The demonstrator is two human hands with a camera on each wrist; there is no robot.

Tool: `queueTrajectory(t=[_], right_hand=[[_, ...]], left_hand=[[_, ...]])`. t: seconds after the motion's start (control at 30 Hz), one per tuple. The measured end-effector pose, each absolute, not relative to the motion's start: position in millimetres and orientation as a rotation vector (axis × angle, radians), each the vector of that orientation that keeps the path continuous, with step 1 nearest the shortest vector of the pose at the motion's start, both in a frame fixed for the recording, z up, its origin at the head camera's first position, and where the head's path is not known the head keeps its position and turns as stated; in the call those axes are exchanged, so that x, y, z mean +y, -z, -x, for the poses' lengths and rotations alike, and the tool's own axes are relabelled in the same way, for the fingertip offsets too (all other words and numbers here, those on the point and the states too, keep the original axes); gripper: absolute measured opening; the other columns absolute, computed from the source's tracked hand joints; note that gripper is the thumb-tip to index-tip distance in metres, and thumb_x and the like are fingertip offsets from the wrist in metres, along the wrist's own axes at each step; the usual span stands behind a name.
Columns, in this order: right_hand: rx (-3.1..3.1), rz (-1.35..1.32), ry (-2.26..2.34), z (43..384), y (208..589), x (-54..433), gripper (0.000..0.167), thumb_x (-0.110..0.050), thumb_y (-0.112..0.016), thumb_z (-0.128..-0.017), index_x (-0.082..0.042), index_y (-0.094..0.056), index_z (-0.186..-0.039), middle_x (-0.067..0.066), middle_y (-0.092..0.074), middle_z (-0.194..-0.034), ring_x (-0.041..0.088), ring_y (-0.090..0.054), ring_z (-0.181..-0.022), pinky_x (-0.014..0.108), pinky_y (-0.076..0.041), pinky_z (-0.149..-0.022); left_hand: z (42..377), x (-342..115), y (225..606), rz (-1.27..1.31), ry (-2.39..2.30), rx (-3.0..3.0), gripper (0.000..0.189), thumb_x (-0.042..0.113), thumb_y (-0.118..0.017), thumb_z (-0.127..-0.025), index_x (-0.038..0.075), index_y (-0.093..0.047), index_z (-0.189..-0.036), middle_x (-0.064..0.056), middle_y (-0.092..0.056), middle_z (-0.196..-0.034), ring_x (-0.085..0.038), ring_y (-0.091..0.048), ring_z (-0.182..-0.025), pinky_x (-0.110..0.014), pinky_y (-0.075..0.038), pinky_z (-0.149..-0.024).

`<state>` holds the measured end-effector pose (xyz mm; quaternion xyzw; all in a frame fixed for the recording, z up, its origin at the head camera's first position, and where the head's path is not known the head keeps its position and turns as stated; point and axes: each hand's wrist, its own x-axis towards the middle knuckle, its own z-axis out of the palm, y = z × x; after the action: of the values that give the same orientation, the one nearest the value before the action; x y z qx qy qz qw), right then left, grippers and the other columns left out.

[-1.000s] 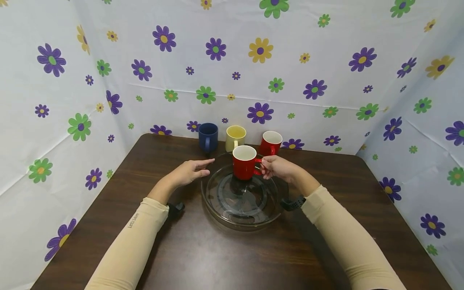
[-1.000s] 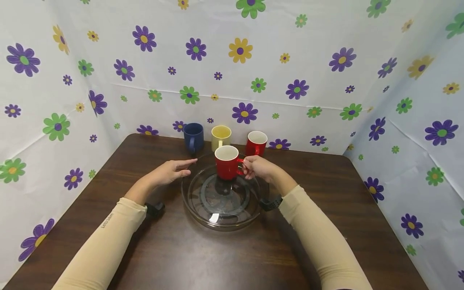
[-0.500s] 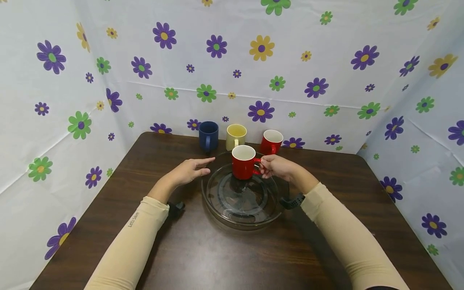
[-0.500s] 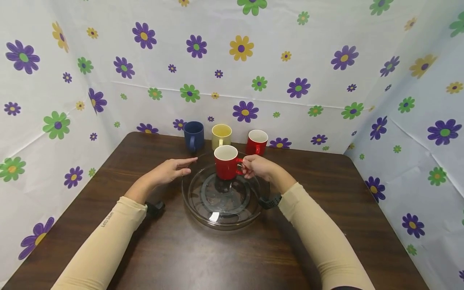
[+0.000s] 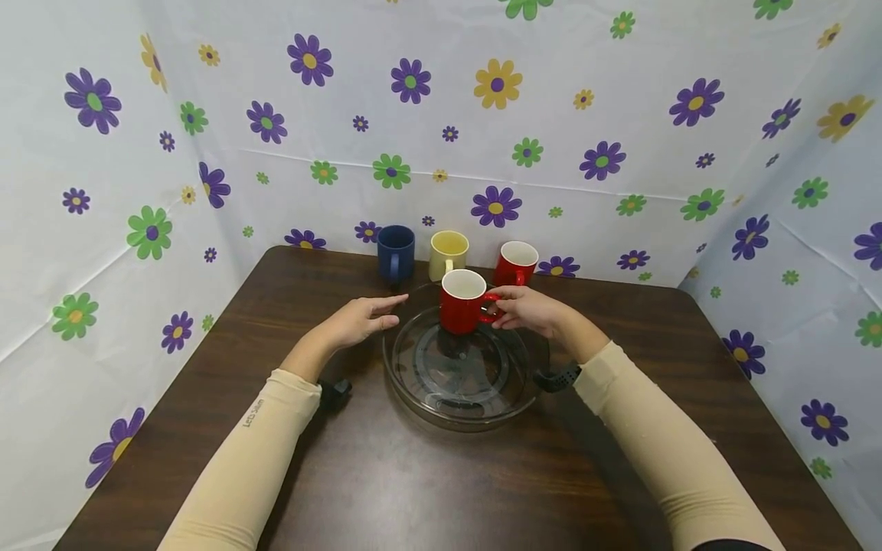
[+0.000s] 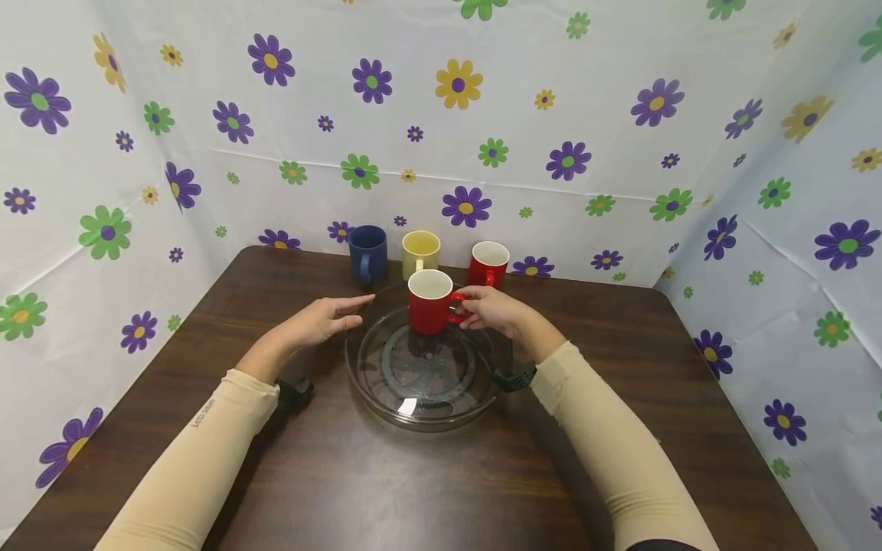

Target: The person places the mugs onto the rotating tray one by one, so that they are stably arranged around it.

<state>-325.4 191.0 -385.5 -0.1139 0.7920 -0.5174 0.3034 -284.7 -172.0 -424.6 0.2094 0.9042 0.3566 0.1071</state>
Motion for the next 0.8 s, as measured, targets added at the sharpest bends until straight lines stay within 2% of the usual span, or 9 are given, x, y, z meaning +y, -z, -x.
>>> queueTrajectory(t=[0.37, 0.8], right_hand=[[2.042, 0.279, 1.419, 328.7, 385.7, 190.5, 0.046, -0.013, -0.043, -0.109, -0.006, -0.038, -0.155, 0.029, -0.049, -0.144, 0.048, -0.056, -0.126, 0.053, -0.041, -0.111], [2.009, 0.273, 1.45, 326.2, 386.5, 190.5, 0.047, -0.013, -0.043, -0.109, -0.005, -0.037, -0.155, 0.03, -0.047, -0.145, 0.049, -0.054, -0.128, 0.053, -0.039, -0.112]], left_hand=[[284.3, -171.1, 423.3, -0.622, -1.063, 2.653, 0.056, 0.029, -0.06, -0.103, 0.02, -0.042, -0.156, -0.017, -0.044, -0.155, -0.039, -0.043, -0.141, -0.06, -0.033, -0.114], [284.2, -171.8, 425.8, -0.632, -1.059, 2.661, 0.056, 0.027, -0.061, -0.103, 0.021, -0.043, -0.156, -0.017, -0.045, -0.154, -0.039, -0.044, -0.141, -0.059, -0.033, -0.114]])
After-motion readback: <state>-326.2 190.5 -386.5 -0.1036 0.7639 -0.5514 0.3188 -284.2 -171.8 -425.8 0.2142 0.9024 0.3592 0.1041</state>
